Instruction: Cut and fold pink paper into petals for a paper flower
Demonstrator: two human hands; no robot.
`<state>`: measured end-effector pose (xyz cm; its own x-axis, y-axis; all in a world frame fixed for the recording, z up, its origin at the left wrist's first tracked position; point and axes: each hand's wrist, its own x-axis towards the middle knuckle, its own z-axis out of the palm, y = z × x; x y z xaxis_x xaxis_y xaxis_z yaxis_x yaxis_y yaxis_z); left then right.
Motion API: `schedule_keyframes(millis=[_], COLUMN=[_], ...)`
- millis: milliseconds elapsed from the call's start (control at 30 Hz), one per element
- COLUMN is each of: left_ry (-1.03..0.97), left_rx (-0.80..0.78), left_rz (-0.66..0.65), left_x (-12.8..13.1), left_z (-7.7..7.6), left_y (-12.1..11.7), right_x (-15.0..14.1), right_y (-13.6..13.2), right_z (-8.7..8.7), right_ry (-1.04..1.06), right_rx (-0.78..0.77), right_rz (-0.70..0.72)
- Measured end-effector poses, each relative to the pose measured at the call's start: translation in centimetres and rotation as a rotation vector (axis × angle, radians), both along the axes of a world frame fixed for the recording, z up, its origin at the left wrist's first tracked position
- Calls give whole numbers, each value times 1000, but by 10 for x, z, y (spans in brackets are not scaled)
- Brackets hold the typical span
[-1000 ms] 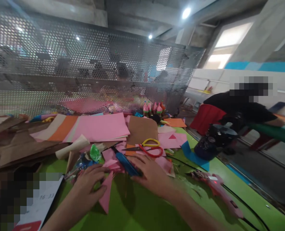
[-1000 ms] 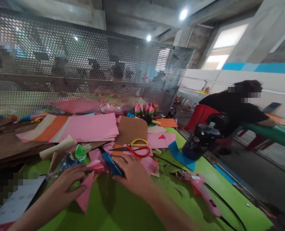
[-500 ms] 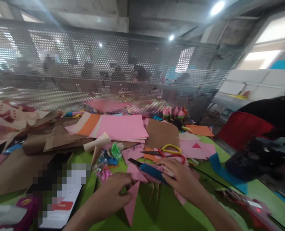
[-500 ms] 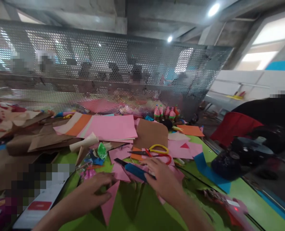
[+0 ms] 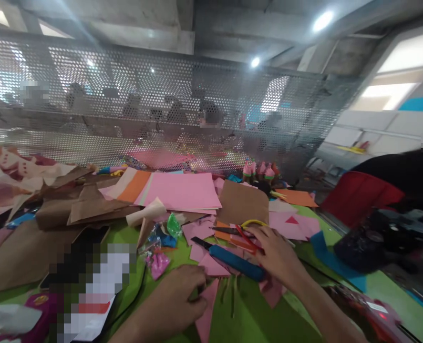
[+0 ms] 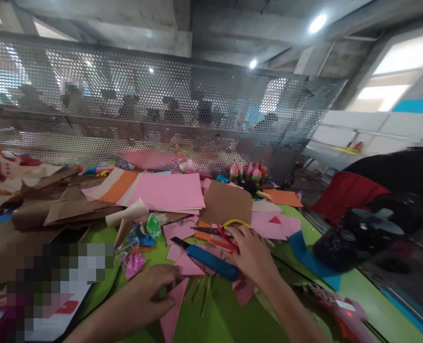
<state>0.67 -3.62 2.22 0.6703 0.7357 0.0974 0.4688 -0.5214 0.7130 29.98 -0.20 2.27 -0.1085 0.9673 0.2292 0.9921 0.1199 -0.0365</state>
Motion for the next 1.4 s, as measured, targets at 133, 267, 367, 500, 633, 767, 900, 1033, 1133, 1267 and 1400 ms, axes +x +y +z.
schedule_keyframes(millis=[133, 267, 367, 500, 633, 767, 900, 1033, 1133, 1267, 1400], left_ry=[-9, -30, -17, -22, -32, -80, -79, -75, -105, -162, -275], left_rx=[9, 21, 47, 99, 121, 119, 89, 56, -5, -141, -324], left_rz=[38, 34, 16, -25, -21, -25, -19, 5, 56, 162, 253], left_x=[-1, -1, 0, -3, -10, -16, -18, -20, -20, -17, -12], left_z=[-8, -13, -16, -26, -41, -52, -54, -55, -58, -49, -24], left_y=[0, 2, 4, 7, 11, 15, 17, 17, 17, 17, 16], right_x=[-9, -10, -13, -26, -38, -19, 25, 49, 47, 40, 39], right_y=[-7, -12, -18, -32, -43, -37, -19, -9, -11, -15, -18], right_z=[8, 13, 18, 25, 27, 30, 33, 29, 23, 18, 26], right_ry=[6, 25, 51, 85, 187, 388, 376, 301, 236, 181, 191], right_rx=[-24, -27, -18, -35, -99, -98, -29, -90, -166, -165, -90], right_rz=[19, 11, -5, 24, 88, -16, -223, -284, -203, -142, -140])
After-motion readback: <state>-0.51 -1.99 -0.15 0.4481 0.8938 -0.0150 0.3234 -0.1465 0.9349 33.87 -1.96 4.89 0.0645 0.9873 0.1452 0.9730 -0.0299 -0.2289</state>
